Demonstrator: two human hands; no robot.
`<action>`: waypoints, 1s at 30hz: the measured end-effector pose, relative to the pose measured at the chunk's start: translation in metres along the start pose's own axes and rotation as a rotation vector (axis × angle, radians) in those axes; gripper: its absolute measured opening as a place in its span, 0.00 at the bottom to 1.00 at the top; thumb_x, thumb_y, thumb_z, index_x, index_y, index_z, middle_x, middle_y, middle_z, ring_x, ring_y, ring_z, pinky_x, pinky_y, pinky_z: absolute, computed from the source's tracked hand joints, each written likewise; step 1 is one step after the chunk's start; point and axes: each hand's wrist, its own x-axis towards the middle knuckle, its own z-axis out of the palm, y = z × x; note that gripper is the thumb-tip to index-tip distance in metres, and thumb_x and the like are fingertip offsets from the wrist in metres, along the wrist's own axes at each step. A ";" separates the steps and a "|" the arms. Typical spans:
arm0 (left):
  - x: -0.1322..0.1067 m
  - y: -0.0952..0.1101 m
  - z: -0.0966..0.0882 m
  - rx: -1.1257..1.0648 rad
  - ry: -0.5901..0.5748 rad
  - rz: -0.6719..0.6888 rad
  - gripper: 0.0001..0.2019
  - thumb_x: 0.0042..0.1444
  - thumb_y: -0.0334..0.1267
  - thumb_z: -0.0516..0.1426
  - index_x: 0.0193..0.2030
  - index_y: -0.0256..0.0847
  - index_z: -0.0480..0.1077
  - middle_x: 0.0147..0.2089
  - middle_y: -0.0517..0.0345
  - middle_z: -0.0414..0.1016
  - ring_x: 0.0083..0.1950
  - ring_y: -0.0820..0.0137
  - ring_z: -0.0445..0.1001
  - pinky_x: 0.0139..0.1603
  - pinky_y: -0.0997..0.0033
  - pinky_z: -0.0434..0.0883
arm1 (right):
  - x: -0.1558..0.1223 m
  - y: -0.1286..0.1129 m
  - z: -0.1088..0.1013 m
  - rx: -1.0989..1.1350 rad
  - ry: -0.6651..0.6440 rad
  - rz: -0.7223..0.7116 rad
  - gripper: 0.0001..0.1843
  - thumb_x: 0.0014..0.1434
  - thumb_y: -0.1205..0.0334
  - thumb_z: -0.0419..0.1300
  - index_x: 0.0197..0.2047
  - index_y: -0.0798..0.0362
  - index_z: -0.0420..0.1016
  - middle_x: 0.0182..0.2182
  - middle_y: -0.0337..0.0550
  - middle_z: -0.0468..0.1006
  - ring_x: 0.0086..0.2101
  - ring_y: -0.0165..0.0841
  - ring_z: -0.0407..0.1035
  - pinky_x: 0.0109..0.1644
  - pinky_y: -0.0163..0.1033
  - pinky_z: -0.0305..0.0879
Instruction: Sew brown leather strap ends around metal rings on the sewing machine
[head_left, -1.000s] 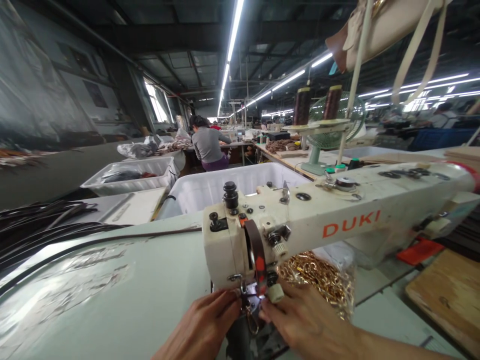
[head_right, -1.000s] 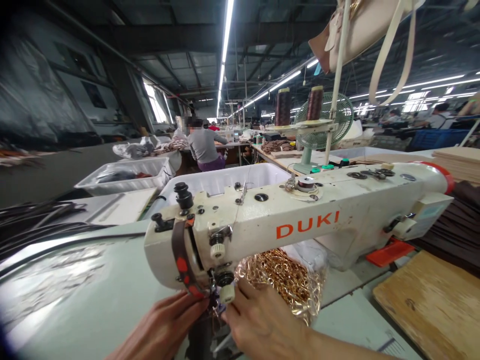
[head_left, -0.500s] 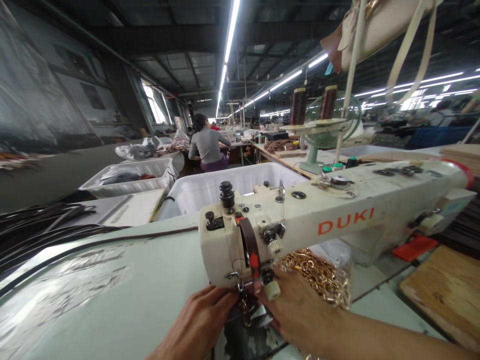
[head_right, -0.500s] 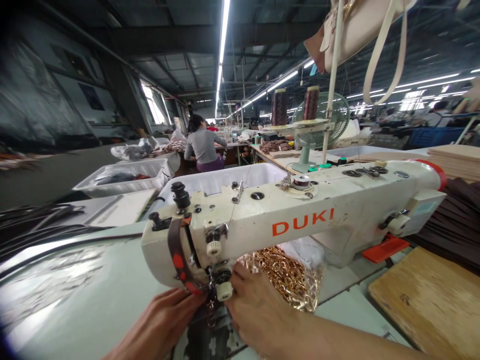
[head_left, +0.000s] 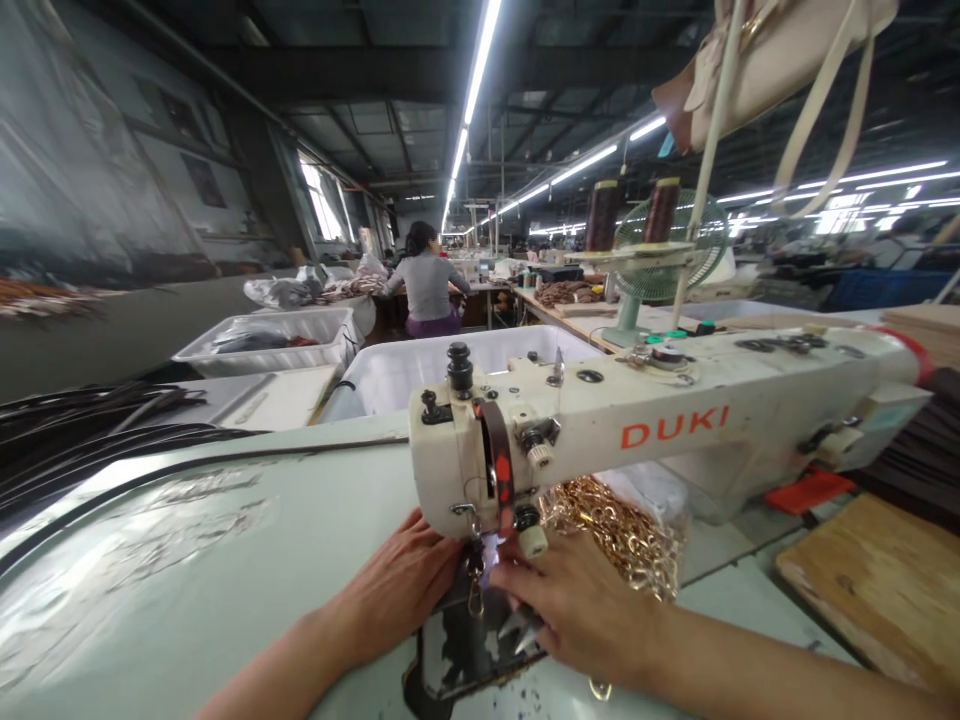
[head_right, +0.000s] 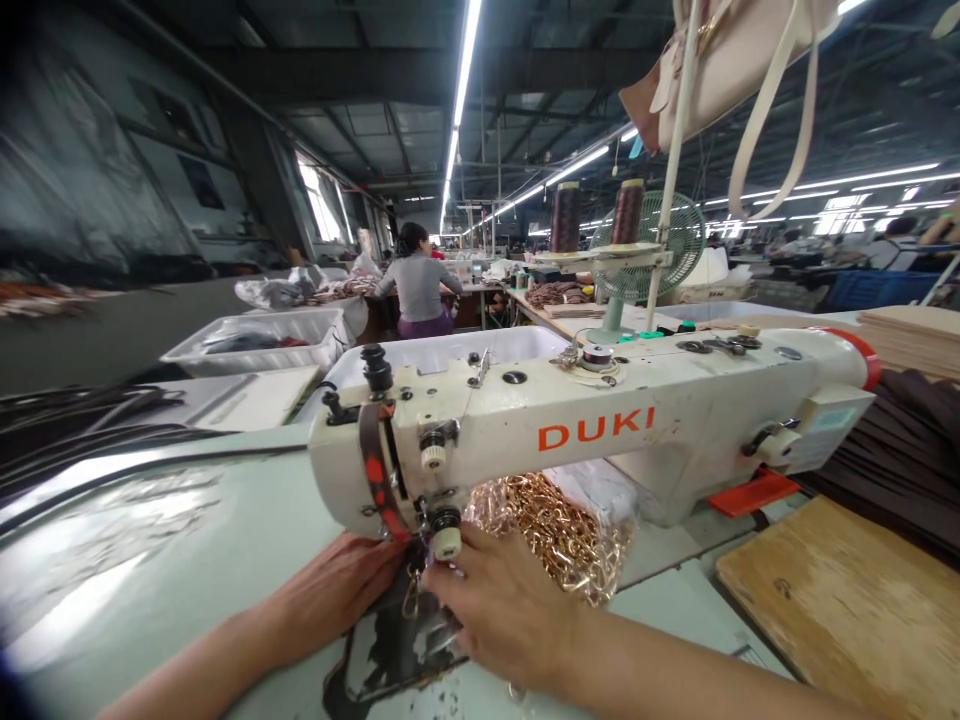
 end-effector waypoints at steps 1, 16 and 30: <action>0.000 0.001 0.000 0.023 0.003 -0.005 0.13 0.66 0.30 0.43 0.39 0.41 0.67 0.42 0.55 0.75 0.45 0.66 0.73 0.51 0.66 0.70 | -0.001 -0.002 0.002 -0.049 0.014 -0.061 0.09 0.64 0.65 0.56 0.48 0.51 0.68 0.42 0.41 0.75 0.41 0.36 0.68 0.37 0.40 0.64; 0.000 0.009 0.005 0.161 0.101 0.028 0.10 0.64 0.27 0.47 0.37 0.38 0.67 0.42 0.52 0.73 0.45 0.65 0.71 0.52 0.62 0.70 | 0.012 -0.011 0.009 -0.271 -0.013 -0.403 0.03 0.64 0.72 0.54 0.38 0.57 0.67 0.30 0.41 0.69 0.29 0.33 0.65 0.25 0.40 0.56; -0.006 0.010 0.003 0.320 0.082 0.045 0.05 0.62 0.33 0.52 0.40 0.37 0.68 0.46 0.51 0.71 0.49 0.65 0.71 0.57 0.67 0.68 | 0.016 -0.013 0.076 -0.244 0.463 0.078 0.17 0.46 0.79 0.49 0.34 0.51 0.70 0.27 0.48 0.74 0.23 0.38 0.67 0.28 0.43 0.58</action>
